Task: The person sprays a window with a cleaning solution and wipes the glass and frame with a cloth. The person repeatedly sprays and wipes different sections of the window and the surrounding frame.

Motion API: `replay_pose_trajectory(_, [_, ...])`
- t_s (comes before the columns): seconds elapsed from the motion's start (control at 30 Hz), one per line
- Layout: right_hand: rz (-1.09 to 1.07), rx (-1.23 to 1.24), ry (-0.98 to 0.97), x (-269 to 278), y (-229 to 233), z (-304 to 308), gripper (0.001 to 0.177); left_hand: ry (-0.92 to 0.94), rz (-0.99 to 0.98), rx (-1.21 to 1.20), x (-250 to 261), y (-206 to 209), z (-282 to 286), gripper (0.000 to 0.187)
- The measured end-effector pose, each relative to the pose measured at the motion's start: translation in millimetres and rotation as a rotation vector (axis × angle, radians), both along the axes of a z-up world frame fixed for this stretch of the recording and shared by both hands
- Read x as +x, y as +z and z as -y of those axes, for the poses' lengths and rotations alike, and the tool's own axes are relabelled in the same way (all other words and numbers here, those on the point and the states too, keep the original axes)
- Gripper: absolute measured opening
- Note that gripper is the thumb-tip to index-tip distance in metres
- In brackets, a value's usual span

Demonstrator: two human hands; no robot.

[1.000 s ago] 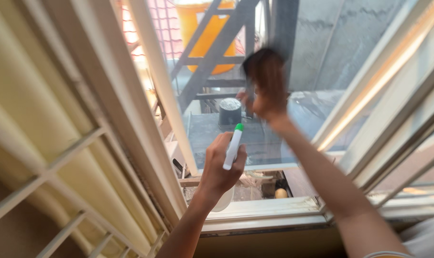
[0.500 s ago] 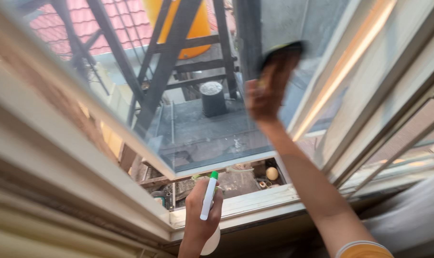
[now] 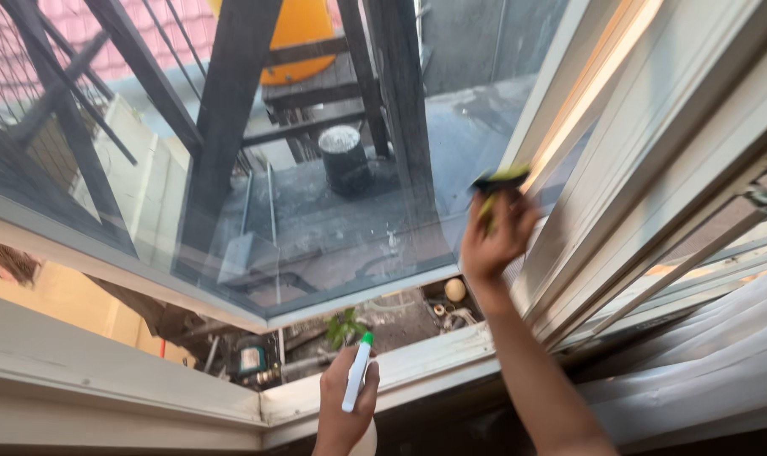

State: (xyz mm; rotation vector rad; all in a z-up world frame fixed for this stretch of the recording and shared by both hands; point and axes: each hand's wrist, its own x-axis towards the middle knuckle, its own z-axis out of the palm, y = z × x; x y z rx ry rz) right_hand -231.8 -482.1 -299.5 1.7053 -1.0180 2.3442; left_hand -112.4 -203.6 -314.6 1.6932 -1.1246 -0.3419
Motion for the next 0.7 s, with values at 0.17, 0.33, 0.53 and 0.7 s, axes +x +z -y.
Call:
replay_pose_trajectory(0.17, [-0.098, -0.043, -0.021, -9.0, 52.5, 55.8, 0.047, -0.054, -0.083, 0.072, 1.6, -13.0, 27.5, 0.012])
replay_pose_trajectory(0.33, [-0.061, 0.021, 0.027, 14.0, -47.7, 64.0, 0.045, -0.1, -0.079, -0.017, 10.7, -17.6, 44.1, 0.012])
replay_pose_trajectory(0.53, [-0.03, 0.334, 0.223, 36.8, -181.5, 27.3, 0.059, -0.176, -0.036, 0.053, 28.6, -28.0, 62.3, 0.012])
replay_pose_trajectory(0.7, [0.149, 0.32, 0.304, 49.6, -141.1, 16.1, 0.055, -0.281, -0.095, 0.025, 42.6, -38.3, 89.8, 0.013])
